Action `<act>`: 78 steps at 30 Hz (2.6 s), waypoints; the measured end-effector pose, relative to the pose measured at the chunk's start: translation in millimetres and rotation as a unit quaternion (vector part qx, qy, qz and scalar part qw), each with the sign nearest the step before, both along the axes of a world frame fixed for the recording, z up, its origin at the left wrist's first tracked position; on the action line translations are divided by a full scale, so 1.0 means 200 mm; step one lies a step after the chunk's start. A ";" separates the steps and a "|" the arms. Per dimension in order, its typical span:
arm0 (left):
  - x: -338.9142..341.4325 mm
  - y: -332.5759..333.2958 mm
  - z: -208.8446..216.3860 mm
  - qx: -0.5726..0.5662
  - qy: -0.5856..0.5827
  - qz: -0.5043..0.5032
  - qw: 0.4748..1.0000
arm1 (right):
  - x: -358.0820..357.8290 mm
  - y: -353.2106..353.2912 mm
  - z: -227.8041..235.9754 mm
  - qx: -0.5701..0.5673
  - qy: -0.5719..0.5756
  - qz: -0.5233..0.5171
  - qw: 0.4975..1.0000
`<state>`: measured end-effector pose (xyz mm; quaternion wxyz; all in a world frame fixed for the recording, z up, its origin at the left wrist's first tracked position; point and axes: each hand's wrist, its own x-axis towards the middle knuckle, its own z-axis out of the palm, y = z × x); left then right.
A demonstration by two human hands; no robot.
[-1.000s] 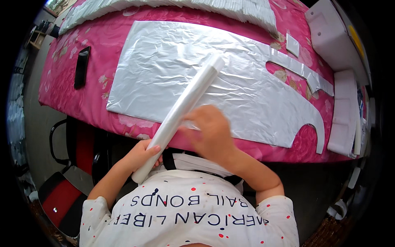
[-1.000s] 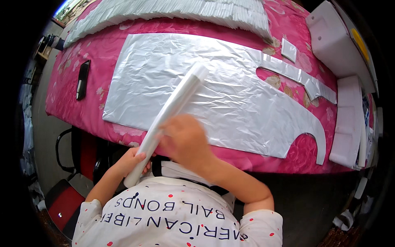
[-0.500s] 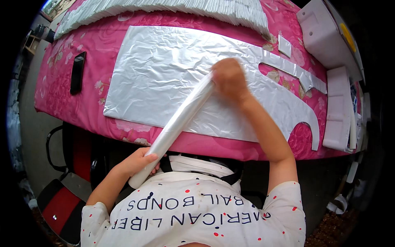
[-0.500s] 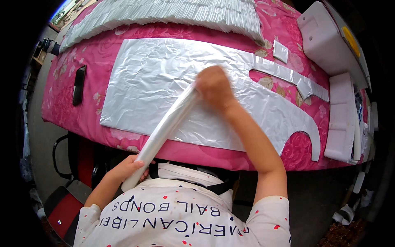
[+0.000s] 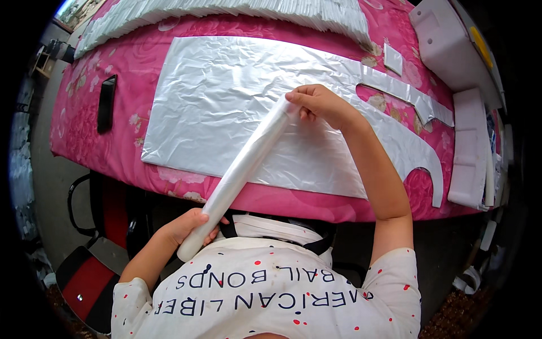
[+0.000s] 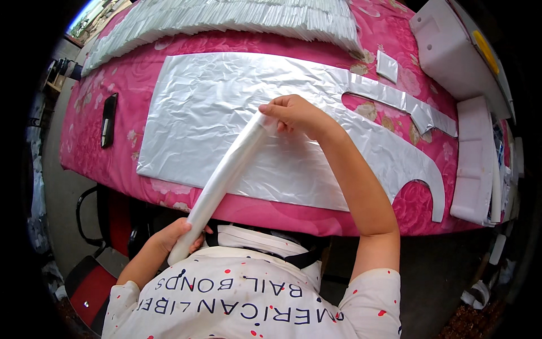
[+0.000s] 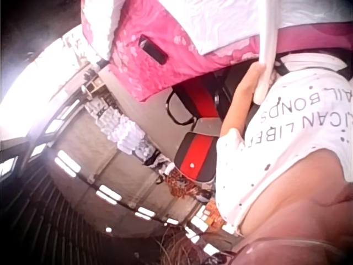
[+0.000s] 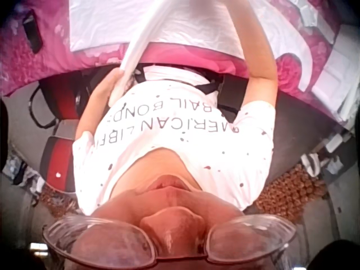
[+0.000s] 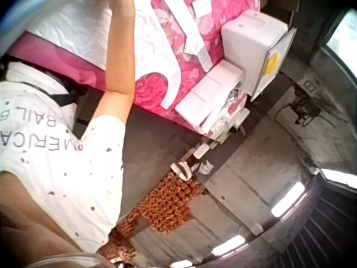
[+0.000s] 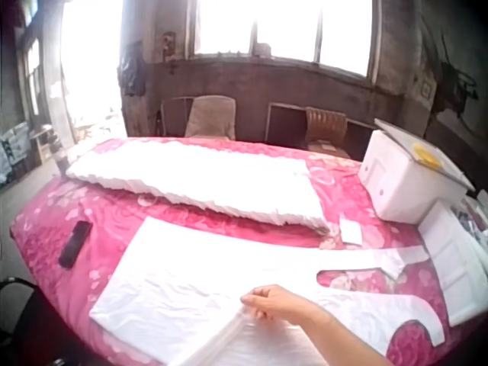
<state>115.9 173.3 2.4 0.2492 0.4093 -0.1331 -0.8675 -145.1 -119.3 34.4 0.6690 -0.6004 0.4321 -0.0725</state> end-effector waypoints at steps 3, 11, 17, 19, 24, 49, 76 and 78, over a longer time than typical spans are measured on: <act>-0.02 0.01 0.02 -0.027 -0.096 -0.017 0.995 | 0.00 0.01 -0.02 -0.017 -0.008 0.030 0.999; -0.03 -0.01 0.09 -0.074 -0.190 -0.031 0.979 | -0.10 -0.02 -0.04 -0.155 0.027 -0.049 0.986; 0.09 0.08 0.09 -0.033 -0.180 -0.103 0.978 | -0.68 -0.42 -0.16 -0.367 0.132 -0.203 0.898; 0.13 0.10 0.11 -0.033 -0.163 -0.132 0.977 | -0.83 -0.45 -0.15 -0.305 0.117 -0.287 0.900; 0.20 -0.05 0.16 -0.145 -0.183 -0.293 0.927 | -0.90 -0.44 -0.13 -0.251 0.103 -0.286 0.919; -0.36 -0.63 0.02 -0.745 -0.371 -0.381 0.403 | -0.32 -0.36 -0.06 -0.186 0.083 -0.086 0.975; -0.51 -0.47 0.02 -0.716 -0.462 -0.332 0.405 | -0.59 0.27 -0.07 -0.590 0.285 -0.127 0.745; -0.51 -0.46 0.02 -0.716 -0.462 -0.332 0.404 | -0.65 0.24 -0.07 -0.589 0.310 -0.153 0.730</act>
